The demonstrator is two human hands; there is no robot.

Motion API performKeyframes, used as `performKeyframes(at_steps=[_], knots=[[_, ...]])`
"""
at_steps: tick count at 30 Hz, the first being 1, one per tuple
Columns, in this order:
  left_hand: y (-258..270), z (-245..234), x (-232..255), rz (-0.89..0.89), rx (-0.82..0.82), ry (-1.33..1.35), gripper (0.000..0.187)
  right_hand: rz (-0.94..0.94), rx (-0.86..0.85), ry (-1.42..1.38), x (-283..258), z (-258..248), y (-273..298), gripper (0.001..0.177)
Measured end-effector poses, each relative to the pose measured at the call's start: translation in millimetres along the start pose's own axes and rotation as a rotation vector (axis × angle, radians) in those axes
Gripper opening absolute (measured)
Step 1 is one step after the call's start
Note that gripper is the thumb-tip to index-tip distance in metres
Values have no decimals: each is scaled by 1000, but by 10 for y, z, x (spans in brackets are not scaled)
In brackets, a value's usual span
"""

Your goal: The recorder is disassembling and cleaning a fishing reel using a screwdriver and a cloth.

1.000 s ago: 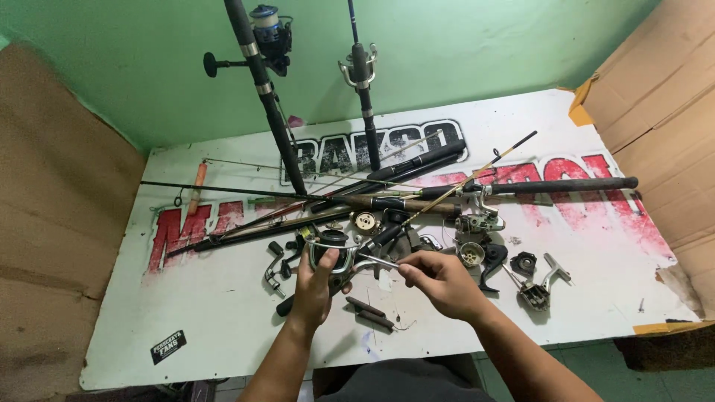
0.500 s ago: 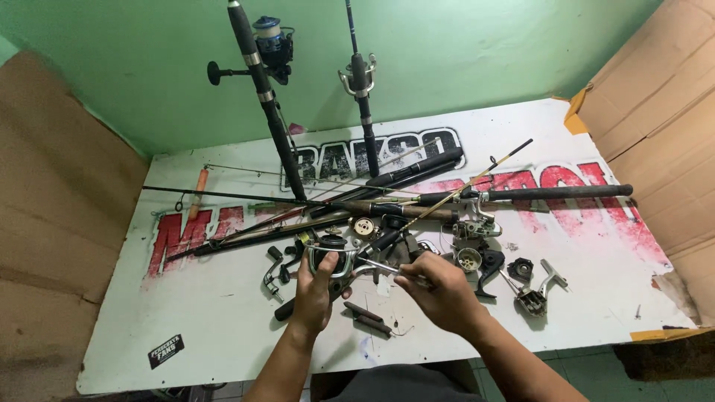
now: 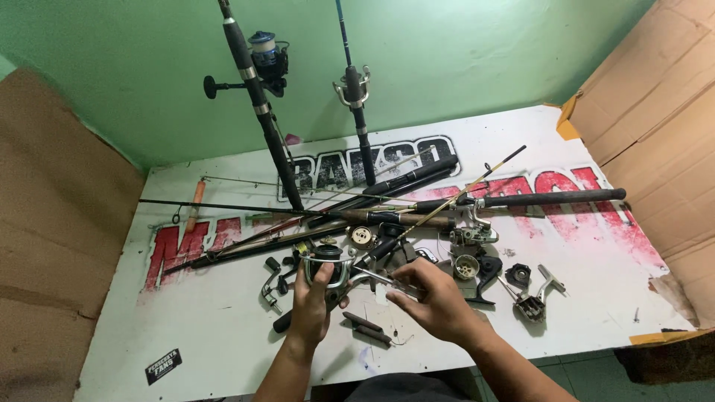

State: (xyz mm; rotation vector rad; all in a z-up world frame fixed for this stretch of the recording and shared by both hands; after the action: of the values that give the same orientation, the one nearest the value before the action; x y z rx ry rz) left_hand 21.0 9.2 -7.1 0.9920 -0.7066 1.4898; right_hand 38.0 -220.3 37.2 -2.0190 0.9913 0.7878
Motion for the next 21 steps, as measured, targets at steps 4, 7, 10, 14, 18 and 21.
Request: performKeyframes(at_steps=[4, 7, 10, 14, 18, 21], knots=[[5, 2, 24, -5, 7, -4, 40, -34, 82, -17, 4, -14, -2, 19], [28, 19, 66, -32, 15, -19, 37, -137, 128, 20, -50, -29, 6, 21], [27, 23, 79, 10, -20, -68, 38, -117, 96, -14, -22, -15, 9, 21], [14, -26, 2, -21, -3, 32, 40, 186, -48, -361, 223, 80, 54, 13], [8, -13, 61, 40, -24, -150, 42, 168, -61, -178, 157, 56, 38, 13], [15, 27, 91, 49, -30, -129, 43, 20, -8, -3, 107, 21, 7, 17]])
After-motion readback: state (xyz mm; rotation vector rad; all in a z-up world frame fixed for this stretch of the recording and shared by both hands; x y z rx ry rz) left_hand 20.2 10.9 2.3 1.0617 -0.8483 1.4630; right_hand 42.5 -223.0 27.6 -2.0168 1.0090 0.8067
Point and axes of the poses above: each hand's wrist, its own y-axis away from the middle knuckle, its own z-axis out of the palm, x = y × z, the point moved 3 cm from there along -y, towards the middle knuckle, and after that the axes turned 3 degrees about y, right-handed, at the moved point
